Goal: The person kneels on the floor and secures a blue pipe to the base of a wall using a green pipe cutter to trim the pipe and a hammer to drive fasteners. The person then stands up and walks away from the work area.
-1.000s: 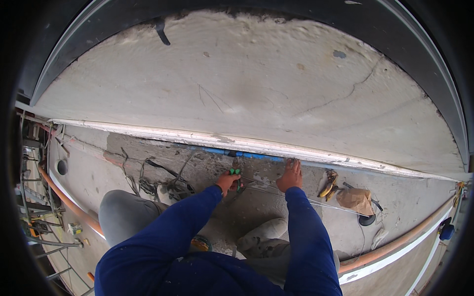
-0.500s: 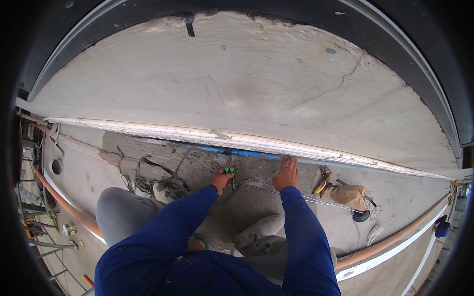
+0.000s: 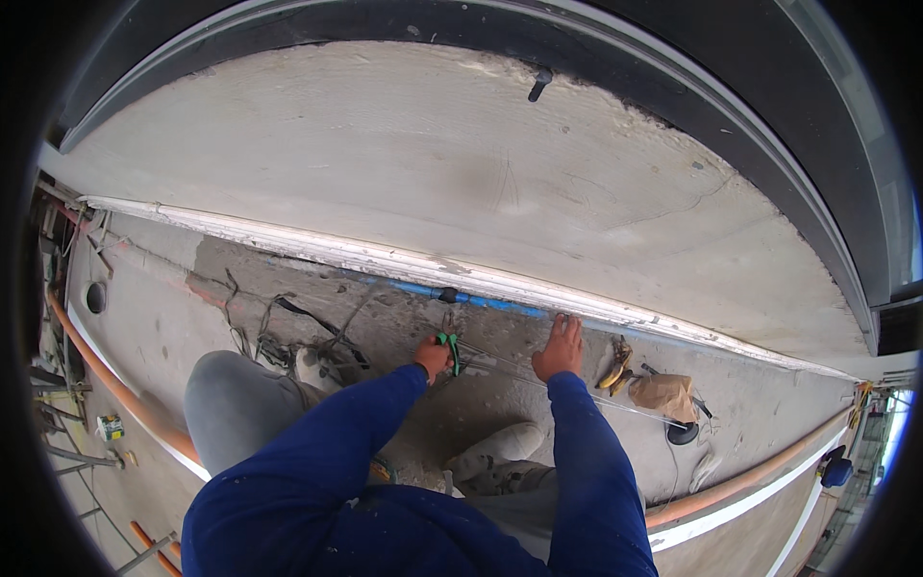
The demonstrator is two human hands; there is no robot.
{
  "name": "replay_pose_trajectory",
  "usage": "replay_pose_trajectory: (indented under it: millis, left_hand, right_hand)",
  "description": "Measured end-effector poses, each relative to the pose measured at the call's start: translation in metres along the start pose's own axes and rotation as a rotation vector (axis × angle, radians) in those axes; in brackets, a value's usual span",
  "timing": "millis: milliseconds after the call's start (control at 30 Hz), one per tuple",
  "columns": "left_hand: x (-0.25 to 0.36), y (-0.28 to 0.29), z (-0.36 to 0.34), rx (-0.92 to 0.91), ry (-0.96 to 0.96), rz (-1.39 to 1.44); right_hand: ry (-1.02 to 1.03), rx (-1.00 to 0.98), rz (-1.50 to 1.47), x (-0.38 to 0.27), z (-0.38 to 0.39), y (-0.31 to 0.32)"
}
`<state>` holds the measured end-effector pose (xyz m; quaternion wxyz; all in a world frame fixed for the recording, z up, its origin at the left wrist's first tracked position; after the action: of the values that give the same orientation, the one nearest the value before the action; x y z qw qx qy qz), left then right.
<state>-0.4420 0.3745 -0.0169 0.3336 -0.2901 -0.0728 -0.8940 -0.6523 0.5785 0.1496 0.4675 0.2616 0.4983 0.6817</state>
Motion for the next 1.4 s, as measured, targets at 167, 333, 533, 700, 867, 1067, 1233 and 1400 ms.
replay_pose_trajectory:
  millis: [167,333,533,700,867,1067,1233,1400]
  left_hand:
    - [-0.005,0.005,-0.005,-0.021,0.085,-0.182]
    - [-0.031,0.019,-0.044,-0.068,0.099,-0.721]
    - [-0.027,-0.005,-0.034,-0.173,-0.030,-1.172]
    - [-0.019,-0.012,-0.014,-0.237,-0.024,-1.117]
    - [-0.027,-0.009,-0.024,-0.266,-0.007,-1.120]
    - [-0.029,-0.010,-0.030,-0.282,0.022,-1.158]
    - [-0.021,-0.013,-0.020,-0.269,0.024,-1.144]
    - [-0.023,-0.012,-0.023,-0.270,0.032,-1.100]
  right_hand:
    - [-0.017,-0.017,0.014,0.005,-0.001,0.002]
    - [0.006,-0.015,0.011,-0.014,-0.005,0.007]
    - [0.011,0.034,0.054,-0.003,-0.006,0.005]
    - [0.034,0.115,0.007,0.003,-0.005,0.011]
    - [0.067,0.173,-0.032,-0.002,-0.006,0.018]
    - [0.079,0.193,-0.052,-0.001,-0.005,0.017]
    - [0.075,0.196,-0.022,0.002,-0.006,0.015]
    - [0.087,0.222,-0.018,0.000,-0.004,0.018]
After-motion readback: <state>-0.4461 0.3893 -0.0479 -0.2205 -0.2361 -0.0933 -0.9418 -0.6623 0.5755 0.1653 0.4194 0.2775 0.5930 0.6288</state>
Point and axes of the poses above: each hand's wrist, its own z-axis away from the middle knuckle, its own y-axis out of the back of the hand, x = y × z, the point moved 6 cm from there along -z, towards the middle knuckle, and after that the axes turned 1 degree about y, right-handed, at the moved point
